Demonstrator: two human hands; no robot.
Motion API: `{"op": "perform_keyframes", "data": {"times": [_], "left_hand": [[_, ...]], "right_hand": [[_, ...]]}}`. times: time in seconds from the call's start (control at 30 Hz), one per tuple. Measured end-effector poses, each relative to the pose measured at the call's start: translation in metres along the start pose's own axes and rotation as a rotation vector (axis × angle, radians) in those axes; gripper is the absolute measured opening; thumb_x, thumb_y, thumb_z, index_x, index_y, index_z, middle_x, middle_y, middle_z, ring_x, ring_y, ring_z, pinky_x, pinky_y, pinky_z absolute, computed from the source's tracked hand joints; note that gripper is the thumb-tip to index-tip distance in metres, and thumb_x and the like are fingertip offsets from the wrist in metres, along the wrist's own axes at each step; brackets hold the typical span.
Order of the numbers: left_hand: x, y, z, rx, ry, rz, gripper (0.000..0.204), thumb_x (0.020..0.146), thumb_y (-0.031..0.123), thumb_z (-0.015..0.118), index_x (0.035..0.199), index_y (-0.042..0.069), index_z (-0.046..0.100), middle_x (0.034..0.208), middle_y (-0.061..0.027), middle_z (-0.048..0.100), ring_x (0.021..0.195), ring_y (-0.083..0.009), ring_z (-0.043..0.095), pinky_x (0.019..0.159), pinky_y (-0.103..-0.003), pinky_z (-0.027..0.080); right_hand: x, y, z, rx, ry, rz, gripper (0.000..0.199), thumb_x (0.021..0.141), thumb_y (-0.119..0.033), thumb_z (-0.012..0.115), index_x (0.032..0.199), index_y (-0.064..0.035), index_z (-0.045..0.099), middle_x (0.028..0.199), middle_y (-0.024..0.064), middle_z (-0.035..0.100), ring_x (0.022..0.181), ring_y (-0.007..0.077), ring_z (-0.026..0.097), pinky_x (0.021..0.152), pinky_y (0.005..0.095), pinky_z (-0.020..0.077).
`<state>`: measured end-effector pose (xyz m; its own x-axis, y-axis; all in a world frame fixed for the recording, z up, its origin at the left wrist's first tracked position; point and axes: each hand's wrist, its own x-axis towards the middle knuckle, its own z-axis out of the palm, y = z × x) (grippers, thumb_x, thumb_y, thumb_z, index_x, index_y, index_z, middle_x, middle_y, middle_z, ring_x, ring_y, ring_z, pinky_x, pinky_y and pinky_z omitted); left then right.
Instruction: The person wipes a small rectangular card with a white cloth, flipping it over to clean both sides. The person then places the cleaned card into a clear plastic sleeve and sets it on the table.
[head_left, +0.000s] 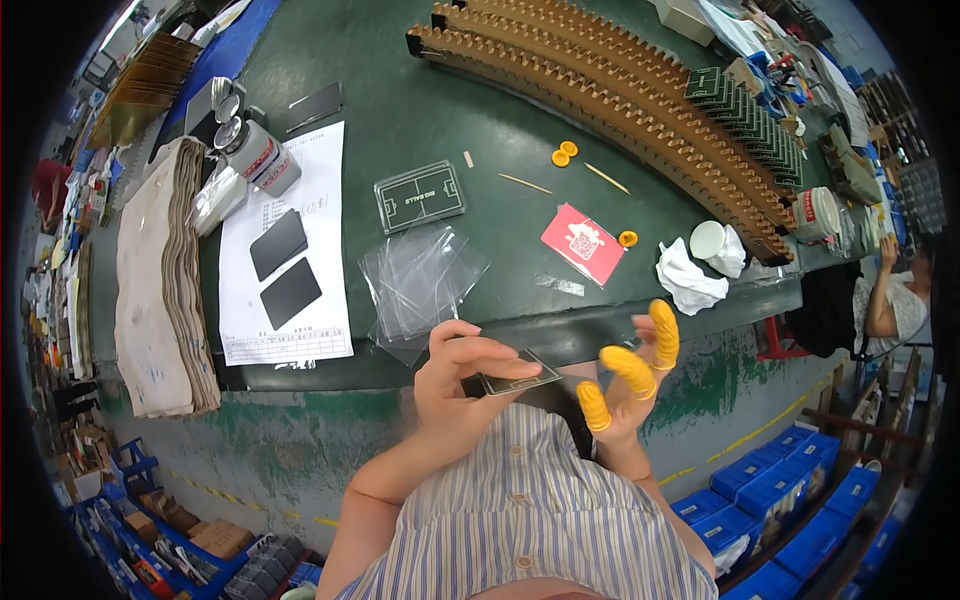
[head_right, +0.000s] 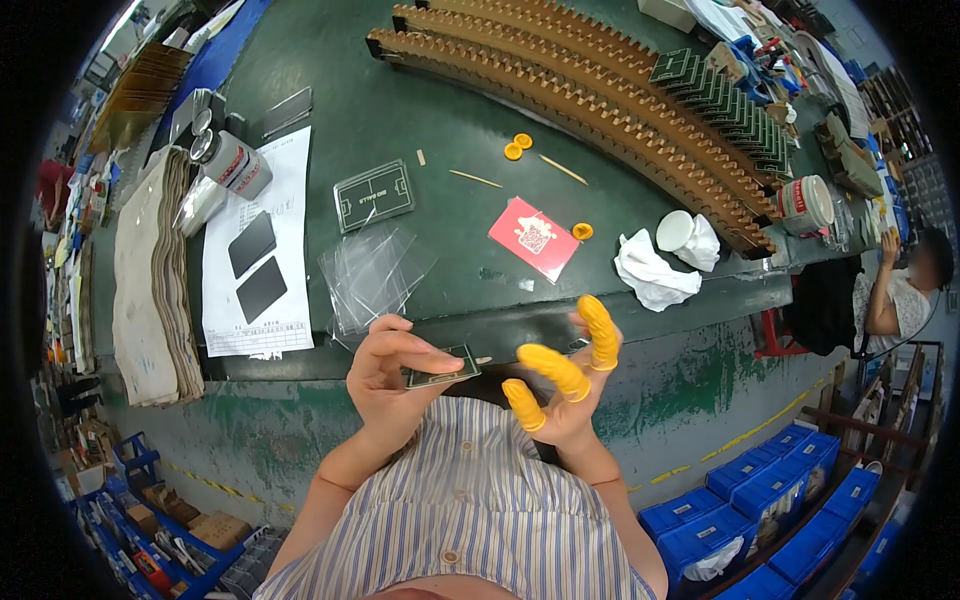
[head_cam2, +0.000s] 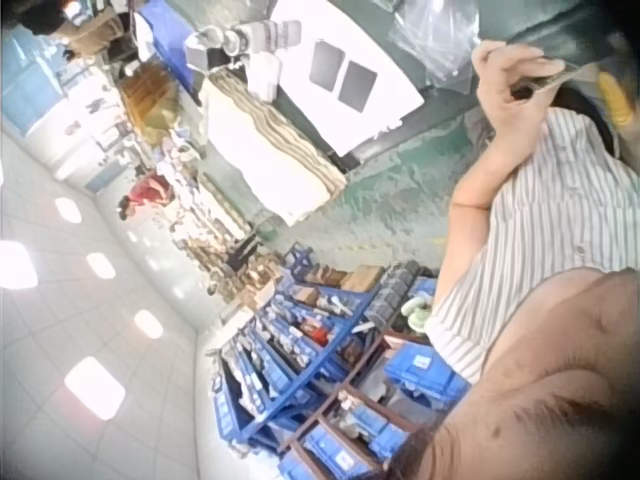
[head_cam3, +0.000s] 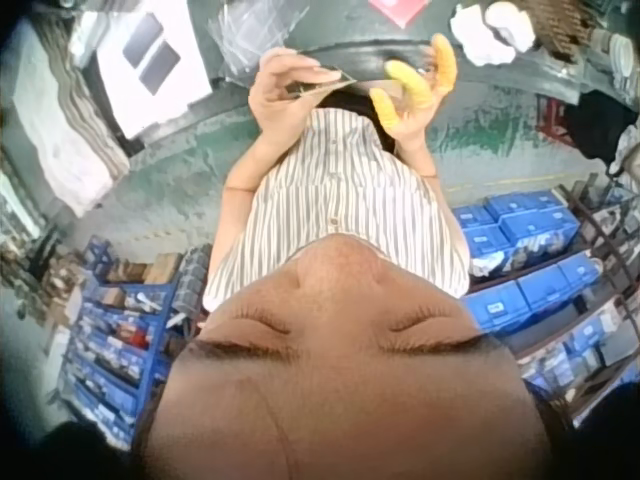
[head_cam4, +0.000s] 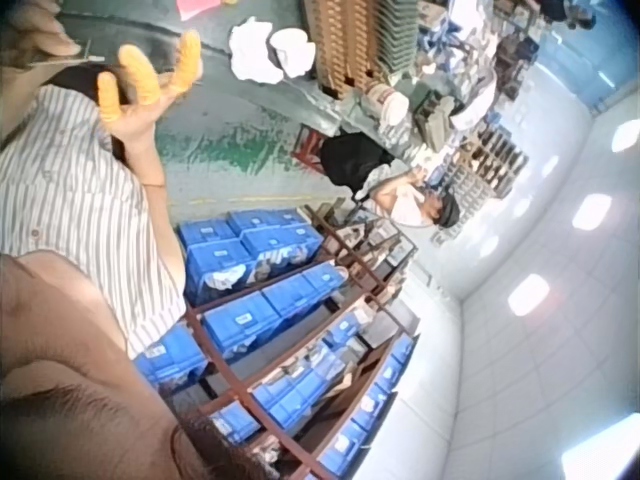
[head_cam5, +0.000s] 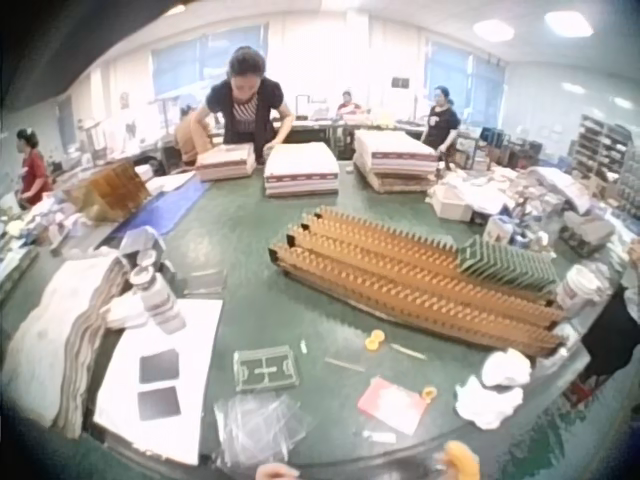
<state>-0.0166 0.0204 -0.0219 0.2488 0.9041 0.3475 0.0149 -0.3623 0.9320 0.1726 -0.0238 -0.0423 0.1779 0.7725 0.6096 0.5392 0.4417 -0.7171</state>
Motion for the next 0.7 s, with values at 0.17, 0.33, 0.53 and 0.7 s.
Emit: {"op": "perform_keyframes", "data": {"times": [0.17,0.33,0.53,0.7], "left_hand": [[0.000,-0.001,0.003,-0.131,0.019,-0.095,0.039,0.069,-0.004,0.075,0.096,0.009,0.049,0.081,-0.0027,0.071,0.080,-0.0095,0.064,0.096,-0.034,0.029],[0.001,0.004,0.007,-0.187,-0.025,-0.112,0.040,0.066,-0.008,0.075,0.092,0.008,0.049,0.080,-0.0057,0.070,0.079,-0.0127,0.065,0.097,-0.034,0.030],[0.011,0.010,0.013,-0.305,-0.014,-0.336,0.038,0.070,-0.008,0.072,0.100,0.005,0.053,0.094,-0.0079,0.062,0.090,-0.0154,0.059,0.083,-0.028,0.045],[0.010,0.012,0.010,-0.531,0.064,-0.638,0.040,0.073,-0.006,0.071,0.105,0.007,0.053,0.090,-0.0028,0.060,0.086,-0.0112,0.059,0.076,-0.024,0.048]], "right_hand": [[0.010,-0.007,0.007,0.560,-0.164,0.149,0.095,0.068,-0.004,0.079,0.144,-0.0162,0.023,0.137,0.0211,0.036,0.104,0.0285,0.057,0.077,0.0388,0.0547],[0.004,-0.008,0.020,0.610,-0.236,0.186,0.104,0.073,0.006,0.072,0.147,-0.0217,0.006,0.121,0.0186,0.053,0.100,0.0226,0.061,0.081,0.0335,0.0508],[0.001,-0.009,0.021,0.649,-0.112,0.285,0.102,0.074,0.005,0.072,0.147,-0.0215,0.006,0.116,0.0153,0.056,0.099,0.0211,0.060,0.087,0.0340,0.0462],[0.028,0.002,-0.014,0.401,-0.245,0.251,0.083,0.070,-0.015,0.079,0.140,-0.0128,0.035,0.124,0.0139,0.051,0.105,0.0229,0.056,0.090,0.0359,0.0430]]}}
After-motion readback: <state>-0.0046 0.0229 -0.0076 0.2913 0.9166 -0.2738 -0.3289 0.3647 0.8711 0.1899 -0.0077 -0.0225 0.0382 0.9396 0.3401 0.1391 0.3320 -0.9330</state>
